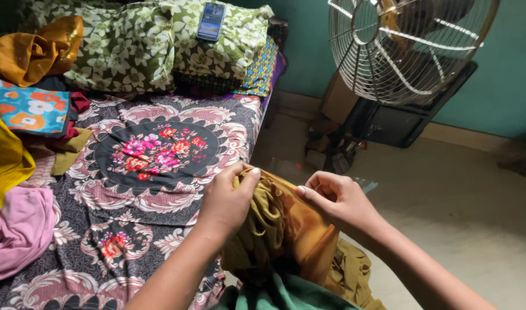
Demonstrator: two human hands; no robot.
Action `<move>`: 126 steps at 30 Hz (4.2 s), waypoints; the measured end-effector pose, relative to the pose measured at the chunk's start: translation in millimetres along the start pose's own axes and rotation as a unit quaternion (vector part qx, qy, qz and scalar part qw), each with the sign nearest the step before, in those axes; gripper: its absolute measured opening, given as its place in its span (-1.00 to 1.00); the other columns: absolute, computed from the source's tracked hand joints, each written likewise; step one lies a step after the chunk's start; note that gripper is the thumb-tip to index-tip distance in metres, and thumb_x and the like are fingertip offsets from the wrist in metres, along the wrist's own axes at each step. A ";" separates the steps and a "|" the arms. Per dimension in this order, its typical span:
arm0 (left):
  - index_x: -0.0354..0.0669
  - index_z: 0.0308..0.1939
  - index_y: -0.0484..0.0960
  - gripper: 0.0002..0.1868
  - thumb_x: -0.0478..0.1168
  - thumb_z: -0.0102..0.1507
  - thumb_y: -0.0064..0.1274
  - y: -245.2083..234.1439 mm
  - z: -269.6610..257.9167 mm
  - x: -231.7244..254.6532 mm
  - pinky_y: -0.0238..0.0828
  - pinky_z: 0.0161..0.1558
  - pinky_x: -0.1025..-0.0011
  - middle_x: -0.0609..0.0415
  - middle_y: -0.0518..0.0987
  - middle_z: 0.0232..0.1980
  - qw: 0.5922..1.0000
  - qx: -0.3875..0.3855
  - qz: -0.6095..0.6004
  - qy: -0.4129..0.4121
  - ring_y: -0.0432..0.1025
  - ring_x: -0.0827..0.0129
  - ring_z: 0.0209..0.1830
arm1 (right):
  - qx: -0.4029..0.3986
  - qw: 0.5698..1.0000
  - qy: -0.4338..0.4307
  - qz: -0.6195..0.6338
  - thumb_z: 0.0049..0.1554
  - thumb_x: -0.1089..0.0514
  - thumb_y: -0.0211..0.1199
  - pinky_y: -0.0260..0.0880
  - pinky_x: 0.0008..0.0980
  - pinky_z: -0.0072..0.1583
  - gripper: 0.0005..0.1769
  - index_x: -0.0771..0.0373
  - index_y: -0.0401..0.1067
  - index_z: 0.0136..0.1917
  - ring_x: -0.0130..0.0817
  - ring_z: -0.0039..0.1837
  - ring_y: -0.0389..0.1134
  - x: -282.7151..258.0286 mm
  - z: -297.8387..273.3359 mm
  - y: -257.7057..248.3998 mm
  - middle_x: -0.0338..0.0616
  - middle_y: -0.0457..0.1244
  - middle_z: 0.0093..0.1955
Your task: The person picks up a mustard-colored garment from a bed and folds it by hand. They repeatedly align edges and smooth the fabric, then continue folding the garment into a smaller bundle.
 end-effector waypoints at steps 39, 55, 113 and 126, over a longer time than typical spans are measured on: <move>-0.17 -0.36 0.52 -0.78 -0.12 0.29 0.00 39.9 -217.6 -26.2 0.35 -0.27 0.44 0.19 0.51 -0.38 0.872 0.267 -0.371 -0.175 0.35 0.52 -0.39 | -0.151 0.988 0.011 0.006 0.14 0.05 0.25 0.08 -0.49 -0.28 -0.69 0.37 0.53 -0.23 -0.64 -0.31 0.11 145.4 -168.1 -64.7 -0.37 0.19 -0.43; 0.04 -0.18 0.75 -0.69 0.07 0.17 0.09 124.8 -245.2 82.7 0.50 -0.10 0.16 -0.12 0.71 -0.22 0.994 0.030 0.097 0.043 0.60 -0.02 -0.14 | 0.060 0.995 -0.074 -0.015 0.21 0.13 0.24 0.23 -0.54 -0.23 -0.81 0.31 0.52 -0.11 -0.68 -0.27 0.21 71.7 -227.0 -126.2 -0.33 0.31 -0.34; -0.21 -0.36 0.62 -0.76 -0.10 0.26 0.07 -35.3 -169.5 -44.1 0.37 -0.33 0.49 0.24 0.55 -0.42 0.915 0.259 -0.271 -0.147 0.36 0.59 -0.46 | -0.162 0.985 -0.007 -0.065 0.02 -0.10 0.50 -0.11 -0.39 -0.32 -0.57 0.32 0.51 -0.31 -0.60 -0.37 -0.07 65.5 -152.9 -34.3 -0.41 -0.01 -0.49; -0.07 -0.31 0.76 -0.70 0.05 0.18 0.16 -40.3 -74.7 -28.6 0.42 -0.26 0.38 0.10 0.68 -0.40 0.974 0.169 -0.040 -0.143 0.52 0.40 -0.41 | -0.092 0.990 0.060 0.085 0.15 0.01 0.34 0.00 -0.54 -0.33 -0.70 0.30 0.62 -0.07 -0.70 -0.35 0.04 4.9 -47.8 -19.7 -0.46 0.19 -0.40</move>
Point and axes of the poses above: each hand's wrist, its own z-axis towards the middle knuckle, its own y-axis out of the palm, x = y × z, the point moved 7 cm from there along z, towards the middle knuckle
